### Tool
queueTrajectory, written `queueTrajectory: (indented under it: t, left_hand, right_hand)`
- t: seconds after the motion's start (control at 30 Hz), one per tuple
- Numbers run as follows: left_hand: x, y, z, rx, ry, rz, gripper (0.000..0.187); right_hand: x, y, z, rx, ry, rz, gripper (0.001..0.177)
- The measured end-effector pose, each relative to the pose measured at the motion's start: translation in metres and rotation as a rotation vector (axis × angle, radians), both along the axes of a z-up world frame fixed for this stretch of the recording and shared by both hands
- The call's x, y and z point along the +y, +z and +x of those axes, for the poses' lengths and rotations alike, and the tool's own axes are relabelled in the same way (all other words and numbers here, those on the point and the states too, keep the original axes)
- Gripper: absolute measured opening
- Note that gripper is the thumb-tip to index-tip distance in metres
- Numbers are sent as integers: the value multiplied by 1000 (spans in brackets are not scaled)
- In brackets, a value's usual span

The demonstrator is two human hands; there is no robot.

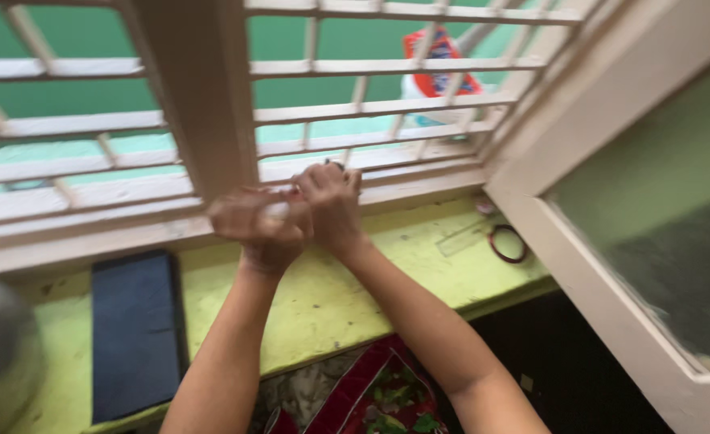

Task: The person wipes the white metal window frame with a gray cloth. They repeatedly rub the horizontal and vertical bars of the frame, occasionally adjusting the cloth in their hands. A metal bowl of water and a wallet are visible on the windowsill.

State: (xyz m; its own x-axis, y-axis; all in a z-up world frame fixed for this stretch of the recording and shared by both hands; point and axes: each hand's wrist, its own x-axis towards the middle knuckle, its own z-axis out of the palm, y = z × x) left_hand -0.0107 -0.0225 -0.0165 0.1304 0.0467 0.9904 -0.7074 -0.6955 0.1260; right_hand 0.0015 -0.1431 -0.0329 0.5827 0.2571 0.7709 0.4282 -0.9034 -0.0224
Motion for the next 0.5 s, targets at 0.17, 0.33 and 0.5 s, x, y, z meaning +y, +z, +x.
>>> queueTrajectory:
  t: [0.17,0.33,0.5]
  left_hand:
    - [-11,-25,17,365,251,482,16]
    - [-15,-58,22,532,585,516,24]
    - [-28,-80,18,654,688,556,20]
  right_hand:
    - [-30,-11,-43,6,-23,-89,54]
    - [-41,-34,-66,52,-78,180,54]
    - [-44,-53,-67,4,-106,245,38]
